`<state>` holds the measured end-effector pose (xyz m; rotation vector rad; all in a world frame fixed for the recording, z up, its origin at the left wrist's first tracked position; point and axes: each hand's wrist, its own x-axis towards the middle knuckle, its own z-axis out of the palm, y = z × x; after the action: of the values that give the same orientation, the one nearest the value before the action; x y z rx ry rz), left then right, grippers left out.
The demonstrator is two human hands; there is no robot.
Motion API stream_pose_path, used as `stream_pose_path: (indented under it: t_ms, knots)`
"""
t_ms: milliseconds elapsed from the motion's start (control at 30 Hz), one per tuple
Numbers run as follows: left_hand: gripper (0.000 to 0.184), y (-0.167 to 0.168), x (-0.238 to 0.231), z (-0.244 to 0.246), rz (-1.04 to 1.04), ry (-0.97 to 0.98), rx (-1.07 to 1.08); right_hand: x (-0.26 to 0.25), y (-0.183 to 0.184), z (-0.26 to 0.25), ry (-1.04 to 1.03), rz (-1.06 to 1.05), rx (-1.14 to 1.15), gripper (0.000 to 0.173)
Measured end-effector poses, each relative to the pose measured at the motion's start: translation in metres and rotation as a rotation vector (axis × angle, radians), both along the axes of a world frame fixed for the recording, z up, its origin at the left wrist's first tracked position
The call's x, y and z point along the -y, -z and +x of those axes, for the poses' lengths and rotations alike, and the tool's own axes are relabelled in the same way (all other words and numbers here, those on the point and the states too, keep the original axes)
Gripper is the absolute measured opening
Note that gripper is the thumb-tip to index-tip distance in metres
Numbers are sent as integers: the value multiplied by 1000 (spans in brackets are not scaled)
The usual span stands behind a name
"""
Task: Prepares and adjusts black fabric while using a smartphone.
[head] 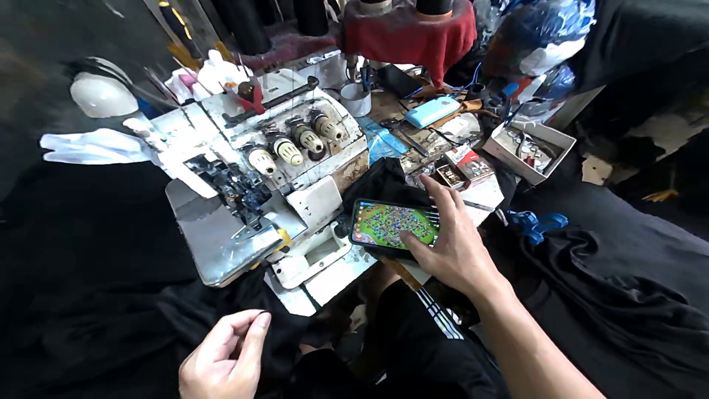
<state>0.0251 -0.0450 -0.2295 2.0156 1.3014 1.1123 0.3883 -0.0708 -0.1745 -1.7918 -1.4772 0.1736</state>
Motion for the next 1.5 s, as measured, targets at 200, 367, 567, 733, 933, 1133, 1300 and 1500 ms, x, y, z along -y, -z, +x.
stream_pose_path:
  t_ms: [200,367,567,733,933,1133,1300,1500]
  knots:
    - [13,1,0,1,7,-10,2,0,-1,-2,-1,8,1,85]
    - [13,1,0,0,-1,-8,8,-2,-1,-4,4,-6,37,88]
    - [13,2,0,0,-4,-9,11,-7,-3,-8,63,-23,107,92]
    - [13,1,1,0,-5,-7,19,-1,-5,-3,32,-29,-66,79]
    - [14,1,1,0,2,-9,-9,7,-1,2,15,-7,-160,69]
    - [14,0,1,0,3,-11,-5,6,3,0,15,-30,-84,87]
    - [14,0,1,1,3,-10,-2,4,5,-3,26,-22,-12,93]
    - [14,0,0,1,4,-13,-11,16,6,9,-61,-28,-98,90]
